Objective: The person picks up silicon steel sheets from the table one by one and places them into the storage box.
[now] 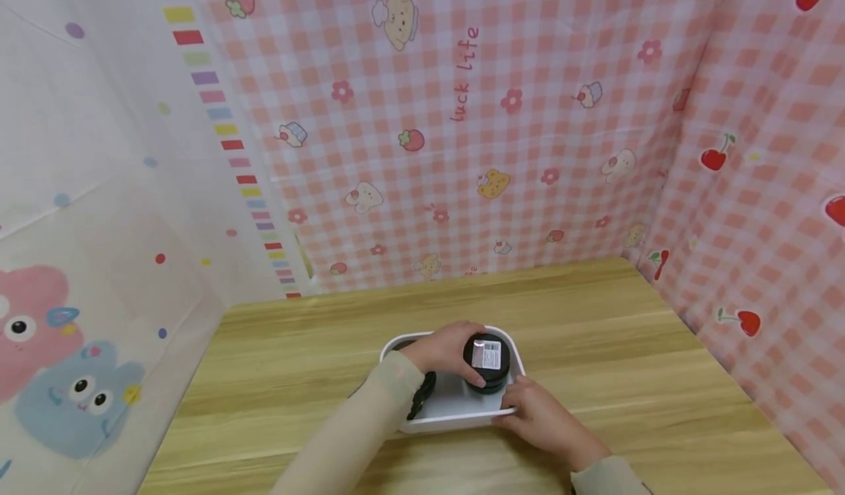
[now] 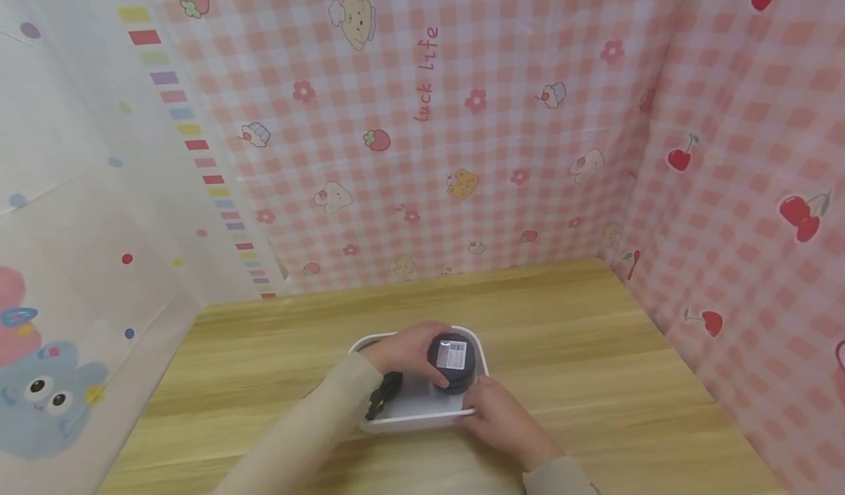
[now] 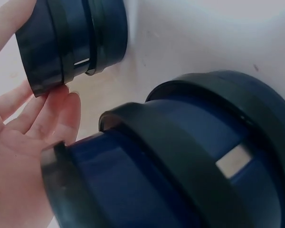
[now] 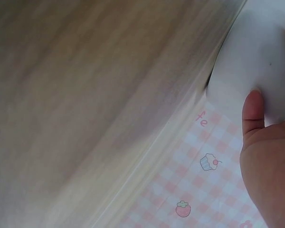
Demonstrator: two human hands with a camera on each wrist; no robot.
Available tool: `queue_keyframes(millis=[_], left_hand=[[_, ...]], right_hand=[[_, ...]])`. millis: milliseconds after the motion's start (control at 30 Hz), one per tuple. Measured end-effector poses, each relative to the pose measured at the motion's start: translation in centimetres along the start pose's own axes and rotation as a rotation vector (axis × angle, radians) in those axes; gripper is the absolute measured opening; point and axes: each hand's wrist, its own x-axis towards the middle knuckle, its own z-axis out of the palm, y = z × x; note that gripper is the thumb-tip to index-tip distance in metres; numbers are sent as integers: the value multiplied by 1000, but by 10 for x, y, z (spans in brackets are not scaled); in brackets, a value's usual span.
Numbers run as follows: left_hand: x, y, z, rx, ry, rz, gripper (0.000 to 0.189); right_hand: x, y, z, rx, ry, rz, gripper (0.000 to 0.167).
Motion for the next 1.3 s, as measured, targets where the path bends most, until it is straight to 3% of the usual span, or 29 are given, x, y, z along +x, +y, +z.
queue_keyframes(millis=[433, 833, 1133, 1300], left_hand=[[-6, 0, -2, 13, -12, -34, 97], [-15, 6, -9, 131, -21, -49, 105], [-27, 11, -20, 207, -10, -73, 101], [-41, 12, -30, 195, 42, -93, 88]], right_hand=[[4, 0, 2, 7, -13, -28, 17], [4, -1, 3, 21, 12, -53, 16], [4, -3, 1, 23, 12, -64, 14], [5, -1, 0, 14, 22, -80, 15]])
